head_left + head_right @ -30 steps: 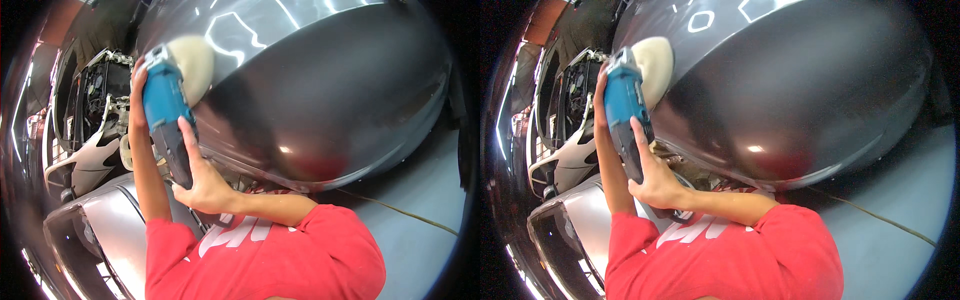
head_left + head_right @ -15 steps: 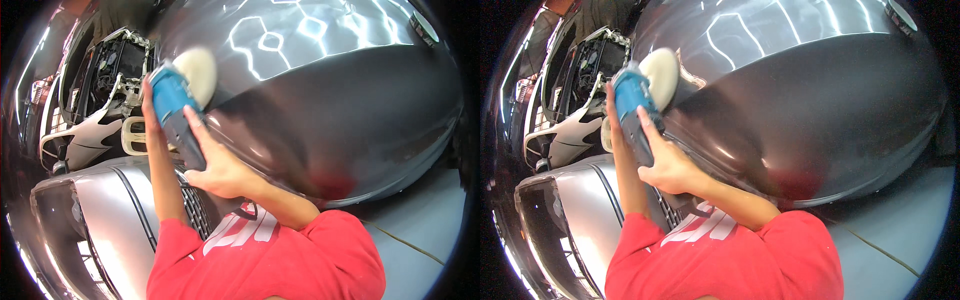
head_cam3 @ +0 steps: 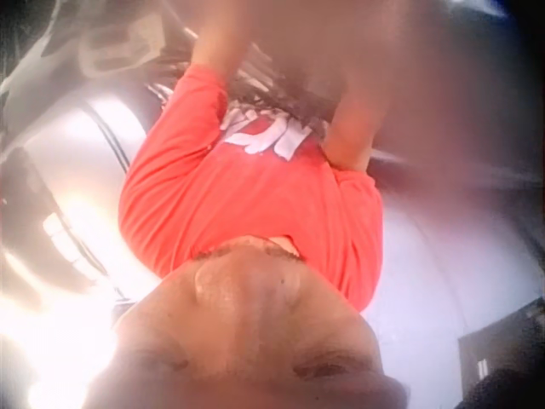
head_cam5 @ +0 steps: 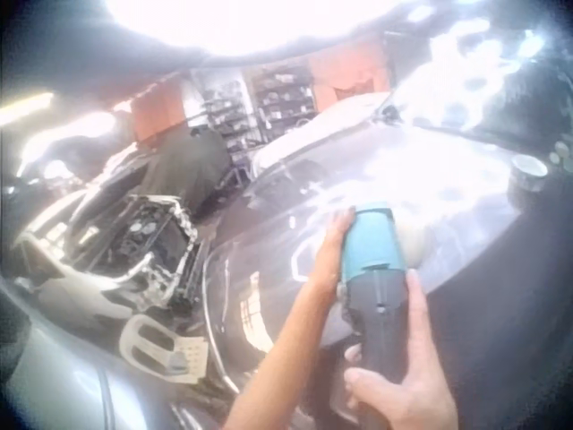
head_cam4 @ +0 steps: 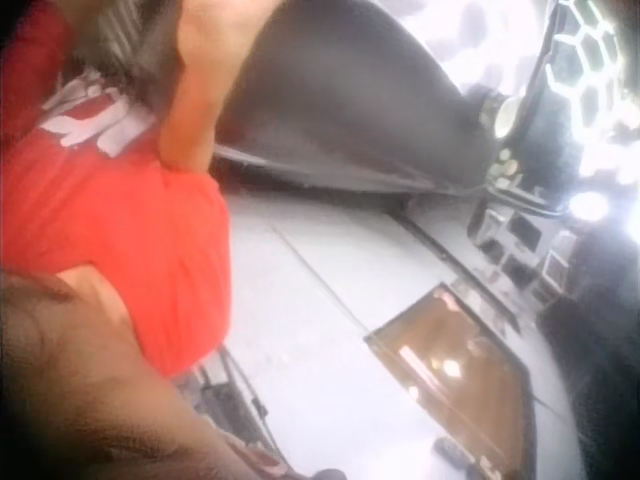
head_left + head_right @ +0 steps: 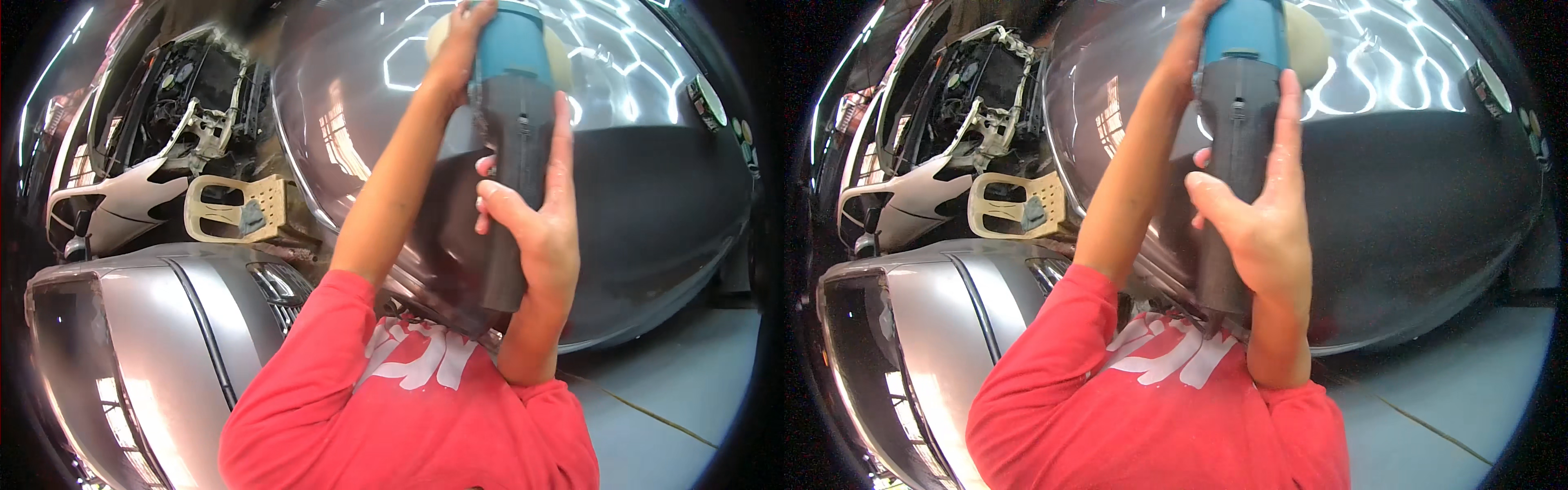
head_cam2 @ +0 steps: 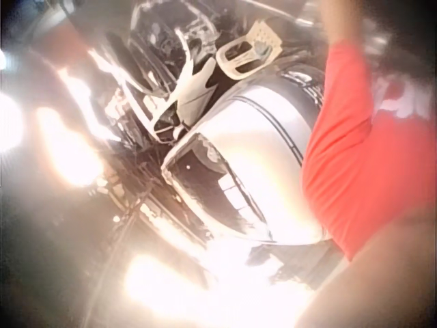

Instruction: The person uses a motorized polisher to buff the surface of a car hood, applies a compound from a container by hand, and continues polishing the metal surface.

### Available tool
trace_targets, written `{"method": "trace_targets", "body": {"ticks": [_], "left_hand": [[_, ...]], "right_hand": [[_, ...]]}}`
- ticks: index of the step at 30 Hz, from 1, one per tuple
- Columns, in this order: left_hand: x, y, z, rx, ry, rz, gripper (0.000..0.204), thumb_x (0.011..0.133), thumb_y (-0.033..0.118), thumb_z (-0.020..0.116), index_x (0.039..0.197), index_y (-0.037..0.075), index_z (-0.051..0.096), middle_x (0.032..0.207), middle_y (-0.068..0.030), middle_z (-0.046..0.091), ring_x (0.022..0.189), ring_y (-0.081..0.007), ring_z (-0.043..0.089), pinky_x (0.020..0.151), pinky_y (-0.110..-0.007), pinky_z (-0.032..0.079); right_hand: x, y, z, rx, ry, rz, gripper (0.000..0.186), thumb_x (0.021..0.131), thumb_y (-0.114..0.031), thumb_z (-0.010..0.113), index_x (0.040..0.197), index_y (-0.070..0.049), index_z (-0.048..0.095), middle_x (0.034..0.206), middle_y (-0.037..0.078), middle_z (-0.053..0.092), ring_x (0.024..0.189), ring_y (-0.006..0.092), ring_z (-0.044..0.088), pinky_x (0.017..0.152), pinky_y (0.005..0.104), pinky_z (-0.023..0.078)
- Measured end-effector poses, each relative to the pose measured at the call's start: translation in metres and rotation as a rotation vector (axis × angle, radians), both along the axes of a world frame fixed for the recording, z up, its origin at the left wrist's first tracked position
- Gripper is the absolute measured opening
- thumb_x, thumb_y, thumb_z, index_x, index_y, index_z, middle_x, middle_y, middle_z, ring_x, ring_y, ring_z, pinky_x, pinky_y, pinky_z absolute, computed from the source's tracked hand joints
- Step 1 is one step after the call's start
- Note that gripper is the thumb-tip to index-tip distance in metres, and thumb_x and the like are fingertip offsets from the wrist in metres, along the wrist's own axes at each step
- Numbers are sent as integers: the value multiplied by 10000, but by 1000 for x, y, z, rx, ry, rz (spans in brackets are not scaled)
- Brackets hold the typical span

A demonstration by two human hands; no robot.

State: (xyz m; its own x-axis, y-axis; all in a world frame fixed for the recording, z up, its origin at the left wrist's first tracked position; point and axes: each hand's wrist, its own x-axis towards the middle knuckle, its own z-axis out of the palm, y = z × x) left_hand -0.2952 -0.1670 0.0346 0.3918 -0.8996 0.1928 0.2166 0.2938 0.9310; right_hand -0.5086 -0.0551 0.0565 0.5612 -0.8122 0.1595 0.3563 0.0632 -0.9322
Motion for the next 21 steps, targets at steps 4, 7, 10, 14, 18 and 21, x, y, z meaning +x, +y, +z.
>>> {"method": "trace_targets", "body": {"ticks": [4, 7, 10, 14, 18, 21], "left_hand": [[41, 51, -4, 0, -64, 172, 643, 968, 568, 544, 1299, 21, 607, 1121, -159, 700, 935, -263, 719, 852, -421, 599], [66, 109, -14, 41, 9, 84, 677, 979, 598, 495, 1375, 50, 533, 1227, -164, 644, 1057, -282, 663, 920, -426, 550], [101, 165, -39, 111, 247, 160, 726, 960, 634, 466, 1348, 26, 552, 1146, -198, 673, 960, -332, 691, 851, -478, 581], [135, 238, -61, 122, 224, 322, 817, 952, 666, 427, 1441, 11, 447, 1249, -257, 615, 1018, -385, 666, 885, -512, 563], [147, 261, -74, 136, 347, 356, 869, 932, 700, 438, 1448, 2, 428, 1280, -292, 583, 1013, -411, 664, 864, -520, 570], [148, 249, -64, 141, 325, 282, 892, 920, 712, 451, 1449, -6, 424, 1271, -301, 585, 1012, -404, 668, 843, -509, 581]], "right_hand": [[29, 24, -9, 59, -18, 141, 1027, 817, 49, 650, 1636, -223, 92, 1109, 138, 581, 810, 156, 587, 664, 280, 513], [55, 38, -28, 8, 35, 295, 1041, 809, -2, 662, 1637, -194, 61, 1323, 186, 485, 1075, 236, 537, 886, 314, 440], [81, 58, -44, -63, 100, 443, 1063, 801, -54, 674, 1639, -164, 30, 1536, 234, 390, 1340, 315, 487, 1109, 347, 367], [100, 75, -44, 10, 214, 716, 1019, 806, -124, 642, 1636, -193, 54, 1464, 313, 447, 1334, 424, 489, 1098, 377, 377], [112, 87, -57, -82, 143, 661, 986, 821, -155, 632, 1634, -197, 77, 1466, 326, 442, 1305, 432, 510, 1093, 412, 390], [106, 78, -49, -44, 150, 665, 973, 832, -148, 641, 1633, -195, 91, 1450, 314, 468, 1300, 426, 519, 1089, 403, 392]]}}
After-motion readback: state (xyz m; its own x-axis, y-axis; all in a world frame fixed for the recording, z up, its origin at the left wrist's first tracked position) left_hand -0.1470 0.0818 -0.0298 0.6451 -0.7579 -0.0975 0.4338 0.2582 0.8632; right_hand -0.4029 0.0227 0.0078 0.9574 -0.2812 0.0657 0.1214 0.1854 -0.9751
